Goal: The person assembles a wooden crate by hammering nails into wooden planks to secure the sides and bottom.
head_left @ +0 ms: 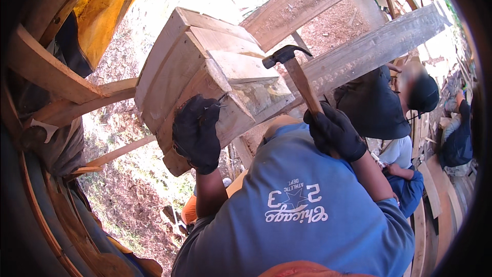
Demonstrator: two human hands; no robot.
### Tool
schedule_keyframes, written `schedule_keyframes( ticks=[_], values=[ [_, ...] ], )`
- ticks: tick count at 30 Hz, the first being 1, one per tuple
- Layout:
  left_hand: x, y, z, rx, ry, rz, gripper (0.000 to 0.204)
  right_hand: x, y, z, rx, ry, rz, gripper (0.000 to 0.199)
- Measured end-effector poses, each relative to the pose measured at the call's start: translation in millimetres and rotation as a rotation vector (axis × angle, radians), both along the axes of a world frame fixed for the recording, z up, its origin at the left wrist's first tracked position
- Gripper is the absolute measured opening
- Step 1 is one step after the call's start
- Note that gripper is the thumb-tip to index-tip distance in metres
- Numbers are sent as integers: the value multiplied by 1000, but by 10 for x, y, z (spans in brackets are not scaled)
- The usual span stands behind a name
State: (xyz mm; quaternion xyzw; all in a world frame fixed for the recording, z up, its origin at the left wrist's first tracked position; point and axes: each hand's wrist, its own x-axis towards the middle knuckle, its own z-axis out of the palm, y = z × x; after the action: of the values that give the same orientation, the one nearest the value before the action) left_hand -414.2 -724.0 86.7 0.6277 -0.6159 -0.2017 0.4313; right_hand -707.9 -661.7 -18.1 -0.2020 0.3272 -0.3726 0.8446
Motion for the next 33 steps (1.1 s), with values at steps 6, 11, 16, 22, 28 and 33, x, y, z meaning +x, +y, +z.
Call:
schedule_keyframes(
  ticks=[6, 11, 16, 22, 28, 33],
  values=[
    [91, -81, -41, -86, -118, -67, 21, 69, 34, -42, -241, 276, 148, 34],
    [117, -1, -168, -78, 49, -36, 25, 161, -4, 110, -283, 440, 227, 35],
    [11, -26, -129, -131, -37, -15, 20, 217, 68, 87, -210, 414, 218, 36],
    [27, -27, -142, -131, -22, -43, 22, 298, 175, 68, -270, 421, 111, 40],
    [56, -3, -85, -104, -104, -15, 17, 318, 179, 163, -264, 514, 135, 42],
    [409, 9, -28, -283, -193, 151, 15, 456, 58, 217, -430, 825, 54, 48]
  ],
)
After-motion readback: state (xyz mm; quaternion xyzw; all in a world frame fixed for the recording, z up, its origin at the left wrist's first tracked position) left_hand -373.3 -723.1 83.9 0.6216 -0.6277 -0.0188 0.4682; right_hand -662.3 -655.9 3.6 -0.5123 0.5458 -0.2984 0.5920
